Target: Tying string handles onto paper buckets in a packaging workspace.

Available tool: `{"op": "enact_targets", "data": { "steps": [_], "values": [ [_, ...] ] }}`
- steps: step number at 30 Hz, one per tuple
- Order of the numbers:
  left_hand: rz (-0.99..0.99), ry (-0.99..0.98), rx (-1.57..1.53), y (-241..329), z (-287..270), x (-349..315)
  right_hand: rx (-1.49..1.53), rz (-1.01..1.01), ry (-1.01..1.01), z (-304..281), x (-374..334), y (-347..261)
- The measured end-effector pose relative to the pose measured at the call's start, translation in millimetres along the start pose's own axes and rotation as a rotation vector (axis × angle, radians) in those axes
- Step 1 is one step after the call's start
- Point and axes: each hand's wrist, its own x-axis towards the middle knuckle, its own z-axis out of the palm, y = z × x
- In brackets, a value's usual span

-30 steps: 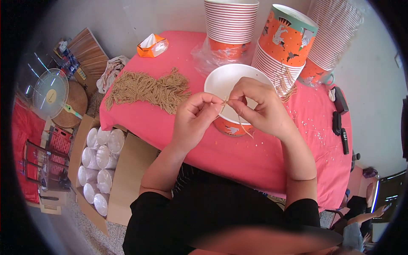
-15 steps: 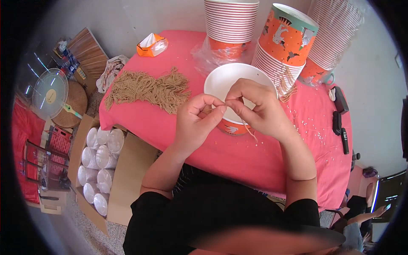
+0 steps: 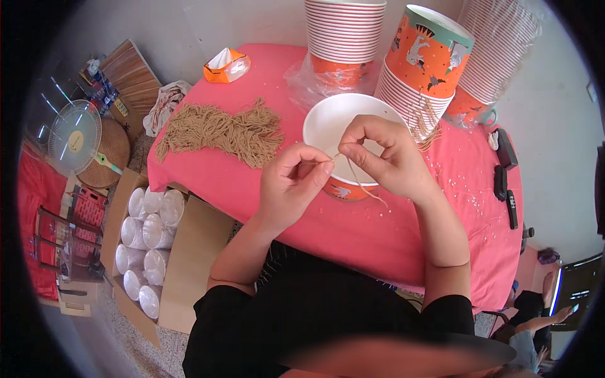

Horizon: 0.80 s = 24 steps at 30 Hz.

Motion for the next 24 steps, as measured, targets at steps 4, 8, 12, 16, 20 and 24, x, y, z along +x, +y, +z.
{"op": "enact_targets", "data": {
  "steps": [4,8,12,16,20,24],
  "values": [
    [0.243,0.027,0.165,2.3,-7.0,11.3,0.0,-0.015,0.021,-0.6,-1.1,-4.9],
    [0.343,-0.012,0.338,10.7,-0.8,18.5,0.011,-0.006,0.01,-0.9,-2.2,-10.3],
    [0.321,-0.047,0.291,2.1,1.5,17.1,0.013,-0.034,0.023,-0.9,-3.1,-10.0],
    [0.282,-0.008,0.2,0.6,0.9,16.4,-0.011,-0.008,-0.023,-6.9,-1.8,-15.8],
    [0.332,0.068,0.3,11.5,5.2,13.3,-0.149,-0.009,-0.123,-9.3,-4.4,-13.4],
    [0.357,0.043,0.352,11.7,3.5,13.8,-0.134,-0.029,-0.106,-9.2,-6.1,-13.5]
  ]
}}
